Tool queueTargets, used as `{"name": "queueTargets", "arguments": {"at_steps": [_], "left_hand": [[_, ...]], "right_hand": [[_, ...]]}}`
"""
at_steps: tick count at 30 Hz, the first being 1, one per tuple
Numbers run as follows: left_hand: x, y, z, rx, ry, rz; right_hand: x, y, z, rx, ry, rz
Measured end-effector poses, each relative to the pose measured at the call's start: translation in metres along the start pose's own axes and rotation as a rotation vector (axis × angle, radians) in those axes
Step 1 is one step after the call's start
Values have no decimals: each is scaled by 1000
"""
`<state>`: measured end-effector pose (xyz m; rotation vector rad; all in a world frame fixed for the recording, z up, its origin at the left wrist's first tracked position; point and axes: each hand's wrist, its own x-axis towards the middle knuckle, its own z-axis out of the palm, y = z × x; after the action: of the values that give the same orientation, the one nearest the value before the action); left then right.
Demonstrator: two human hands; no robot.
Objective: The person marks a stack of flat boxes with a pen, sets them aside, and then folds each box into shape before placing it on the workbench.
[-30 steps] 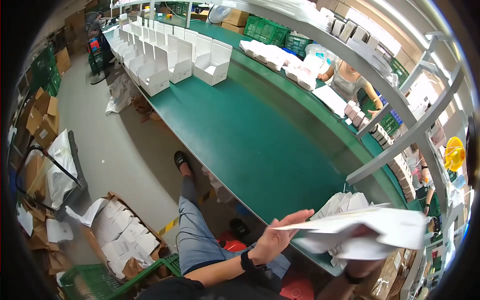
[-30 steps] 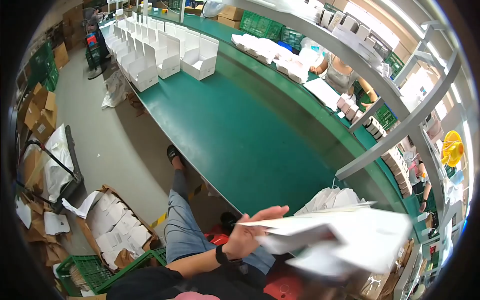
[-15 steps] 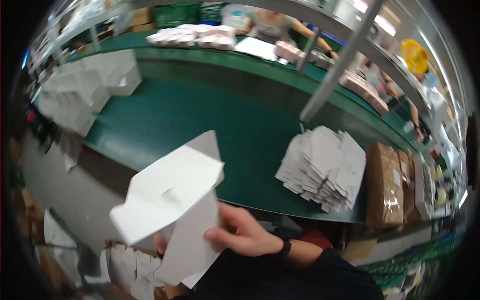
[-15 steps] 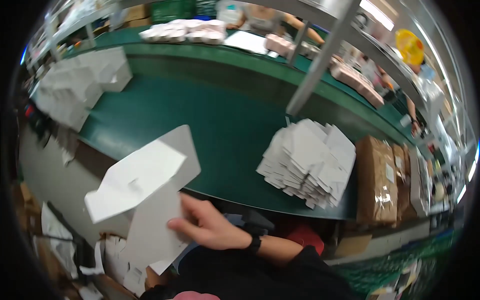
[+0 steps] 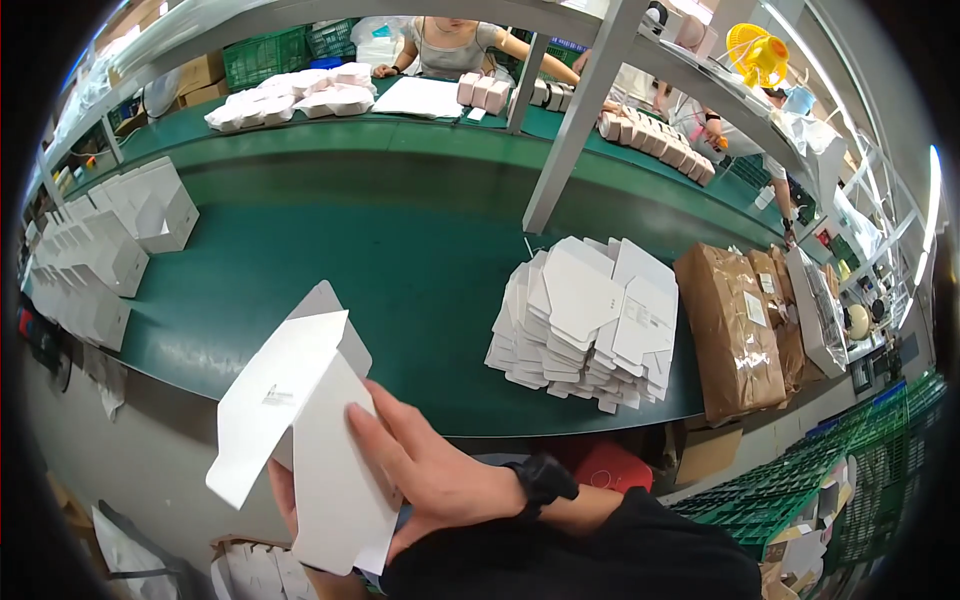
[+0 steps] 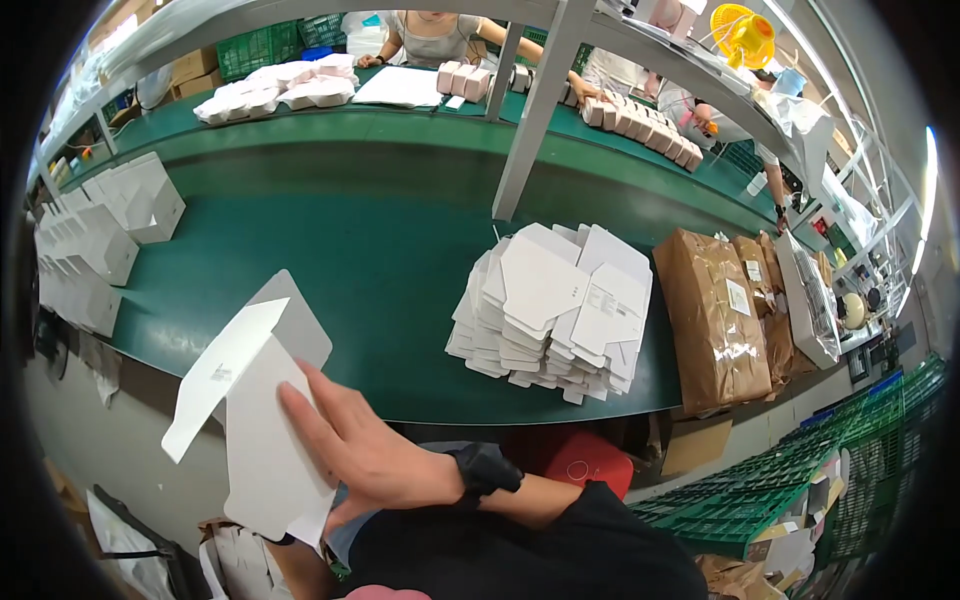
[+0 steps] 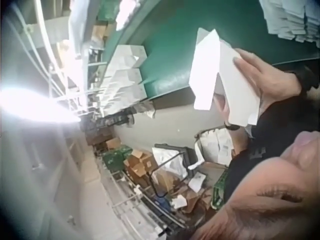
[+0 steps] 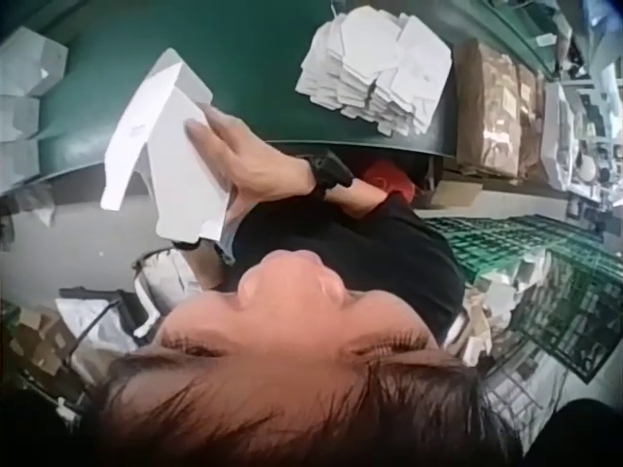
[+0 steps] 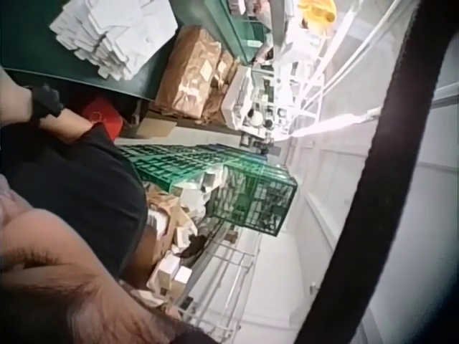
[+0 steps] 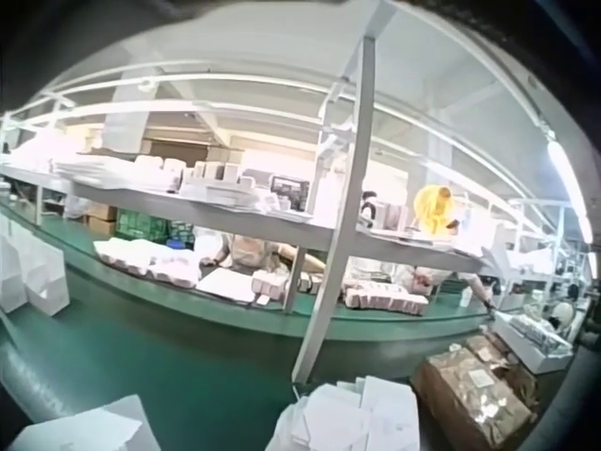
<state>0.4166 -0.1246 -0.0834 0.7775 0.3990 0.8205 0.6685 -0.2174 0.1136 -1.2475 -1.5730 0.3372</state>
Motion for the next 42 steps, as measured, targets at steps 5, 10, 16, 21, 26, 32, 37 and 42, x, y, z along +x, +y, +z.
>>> {"name": "queueTargets", "arguments": {"at_steps": [5, 10, 16, 21, 26, 32, 37, 42], "left_hand": [[31, 7, 65, 21, 178, 48], [67, 62, 150, 699, 173, 469], [72, 84, 132, 1412, -166, 1041], [66, 88, 155, 1313, -33, 888], [61, 84, 144, 1361, 16, 1005], [66, 76, 157, 1175, -222, 919], [68, 131, 173, 1547, -476, 768], [67, 139, 178, 1624, -516, 960]], "right_hand": [[-7, 25, 5, -155, 145, -14], [-5, 33, -12, 9, 16, 75], [-2, 33, -19, 88, 2, -3], [9, 37, -7, 149, -6, -72], [16, 21, -36, 189, -327, 11], [19, 31, -28, 569, 49, 303], [14, 42, -38, 691, 94, 406], [14, 50, -26, 602, 28, 494]]}}
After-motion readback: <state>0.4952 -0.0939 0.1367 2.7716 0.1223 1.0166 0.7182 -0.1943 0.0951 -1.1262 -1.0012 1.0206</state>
